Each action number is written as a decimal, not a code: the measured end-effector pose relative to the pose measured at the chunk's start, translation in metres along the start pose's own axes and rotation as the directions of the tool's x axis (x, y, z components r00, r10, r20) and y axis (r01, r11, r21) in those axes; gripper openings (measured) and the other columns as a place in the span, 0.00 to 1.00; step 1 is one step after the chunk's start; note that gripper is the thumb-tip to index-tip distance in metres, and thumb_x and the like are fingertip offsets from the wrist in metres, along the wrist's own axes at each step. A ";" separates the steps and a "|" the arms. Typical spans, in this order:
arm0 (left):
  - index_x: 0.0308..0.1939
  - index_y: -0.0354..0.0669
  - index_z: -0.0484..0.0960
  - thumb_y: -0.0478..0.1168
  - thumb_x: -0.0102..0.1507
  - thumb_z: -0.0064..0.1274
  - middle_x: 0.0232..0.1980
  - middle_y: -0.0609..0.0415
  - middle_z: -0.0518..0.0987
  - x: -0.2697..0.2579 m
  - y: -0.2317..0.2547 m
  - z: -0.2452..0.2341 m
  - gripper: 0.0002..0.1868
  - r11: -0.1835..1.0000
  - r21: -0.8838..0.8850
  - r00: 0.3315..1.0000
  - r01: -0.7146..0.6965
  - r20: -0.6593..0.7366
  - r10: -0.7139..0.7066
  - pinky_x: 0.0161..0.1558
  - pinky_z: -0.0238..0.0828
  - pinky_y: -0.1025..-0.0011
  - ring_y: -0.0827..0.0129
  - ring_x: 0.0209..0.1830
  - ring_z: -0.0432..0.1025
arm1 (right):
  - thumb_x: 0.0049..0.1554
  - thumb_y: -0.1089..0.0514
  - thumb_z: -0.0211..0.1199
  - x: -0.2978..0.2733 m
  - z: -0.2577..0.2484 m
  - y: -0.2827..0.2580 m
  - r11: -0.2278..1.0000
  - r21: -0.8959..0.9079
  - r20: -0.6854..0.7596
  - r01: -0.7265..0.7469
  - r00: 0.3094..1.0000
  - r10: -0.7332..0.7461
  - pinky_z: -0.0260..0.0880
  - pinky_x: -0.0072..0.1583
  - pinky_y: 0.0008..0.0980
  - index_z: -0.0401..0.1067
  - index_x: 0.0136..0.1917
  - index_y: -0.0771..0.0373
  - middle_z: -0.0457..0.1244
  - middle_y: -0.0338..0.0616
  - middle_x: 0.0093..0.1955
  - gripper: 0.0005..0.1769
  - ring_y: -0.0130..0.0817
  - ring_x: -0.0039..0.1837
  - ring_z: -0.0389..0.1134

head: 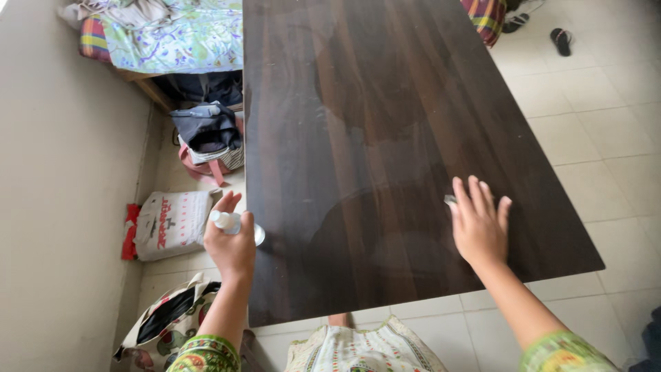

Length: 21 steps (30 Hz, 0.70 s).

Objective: The person sprays a cleaning solution onto a dark wooden table and wipes it with a cloth. They then move to a wardrobe and clean its surface using the same method.

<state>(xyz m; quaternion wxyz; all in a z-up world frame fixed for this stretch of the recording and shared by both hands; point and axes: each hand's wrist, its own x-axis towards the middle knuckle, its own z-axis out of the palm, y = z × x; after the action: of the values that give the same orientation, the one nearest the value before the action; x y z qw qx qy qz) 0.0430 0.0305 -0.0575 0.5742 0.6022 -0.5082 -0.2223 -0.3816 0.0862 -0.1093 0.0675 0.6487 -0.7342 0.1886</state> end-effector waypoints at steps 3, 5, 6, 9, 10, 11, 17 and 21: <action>0.61 0.34 0.79 0.30 0.59 0.53 0.59 0.48 0.83 -0.005 0.006 0.002 0.24 0.997 0.050 0.998 0.052 -0.039 -0.050 0.63 0.70 0.69 0.66 0.62 0.77 | 0.67 0.48 0.45 -0.042 -0.025 0.022 0.996 0.086 0.003 -0.023 1.000 0.023 0.39 0.78 0.65 0.56 0.81 0.50 0.50 0.52 0.82 0.30 0.53 0.82 0.47; 0.61 0.33 0.78 0.30 0.59 0.53 0.59 0.48 0.83 -0.010 0.010 0.005 0.24 0.998 0.026 0.997 0.051 -0.061 -0.049 0.64 0.69 0.69 0.66 0.63 0.76 | 0.67 0.49 0.44 -0.059 -0.026 0.011 0.996 0.075 -0.023 0.039 0.999 -0.037 0.42 0.78 0.63 0.55 0.82 0.54 0.50 0.57 0.82 0.31 0.59 0.82 0.47; 0.62 0.33 0.78 0.29 0.59 0.52 0.60 0.48 0.82 -0.015 0.012 0.007 0.24 0.999 0.015 0.996 0.051 -0.073 -0.049 0.64 0.68 0.69 0.66 0.63 0.76 | 0.66 0.49 0.46 -0.065 -0.026 0.002 0.992 0.073 -0.016 0.100 0.995 -0.099 0.43 0.77 0.62 0.55 0.80 0.54 0.51 0.55 0.81 0.31 0.58 0.82 0.47; 0.62 0.33 0.77 0.29 0.59 0.53 0.59 0.48 0.83 -0.031 0.023 0.013 0.24 0.996 0.047 0.989 0.078 -0.131 -0.071 0.64 0.68 0.69 0.65 0.62 0.76 | 0.63 0.47 0.49 -0.071 -0.024 -0.035 0.938 0.167 0.029 0.304 0.949 -0.313 0.45 0.76 0.60 0.56 0.78 0.55 0.50 0.53 0.80 0.32 0.56 0.81 0.48; 0.62 0.33 0.77 0.30 0.59 0.53 0.60 0.48 0.82 -0.036 0.027 0.016 0.25 0.996 0.041 0.987 0.076 -0.148 -0.069 0.64 0.68 0.69 0.65 0.63 0.76 | 0.63 0.46 0.50 -0.068 -0.023 -0.049 0.902 0.227 0.064 0.368 0.918 -0.391 0.45 0.76 0.59 0.56 0.78 0.54 0.50 0.51 0.80 0.33 0.55 0.80 0.47; 0.62 0.33 0.77 0.30 0.59 0.53 0.60 0.48 0.82 -0.043 0.031 0.020 0.25 0.997 0.037 0.984 0.074 -0.166 -0.067 0.64 0.68 0.69 0.65 0.63 0.76 | 0.63 0.45 0.50 -0.062 -0.021 -0.064 0.856 0.291 0.094 0.428 0.877 -0.470 0.44 0.75 0.58 0.56 0.79 0.54 0.49 0.50 0.80 0.33 0.54 0.80 0.47; 0.62 0.35 0.77 0.30 0.59 0.53 0.60 0.49 0.83 -0.081 0.052 0.040 0.25 0.990 0.071 0.966 0.123 -0.237 -0.103 0.64 0.68 0.70 0.66 0.63 0.76 | 0.64 0.46 0.50 -0.004 0.001 -0.115 0.701 0.371 0.044 0.609 0.743 -0.668 0.38 0.78 0.58 0.56 0.79 0.49 0.49 0.46 0.82 0.31 0.43 0.81 0.47; 0.61 0.35 0.78 0.30 0.59 0.54 0.59 0.49 0.84 -0.095 0.065 0.050 0.24 0.985 0.102 0.951 0.136 -0.293 -0.101 0.64 0.69 0.70 0.66 0.62 0.77 | 0.64 0.46 0.48 0.029 0.023 -0.091 0.787 0.276 0.018 0.552 0.816 -0.578 0.34 0.78 0.63 0.55 0.80 0.49 0.49 0.45 0.82 0.32 0.41 0.82 0.46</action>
<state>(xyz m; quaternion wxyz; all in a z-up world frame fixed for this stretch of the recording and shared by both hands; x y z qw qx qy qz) -0.0591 0.1010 -0.0401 0.5898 0.6912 -0.3950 -0.1354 -0.2937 0.0428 -0.1037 -0.0017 0.8504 -0.4778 0.2202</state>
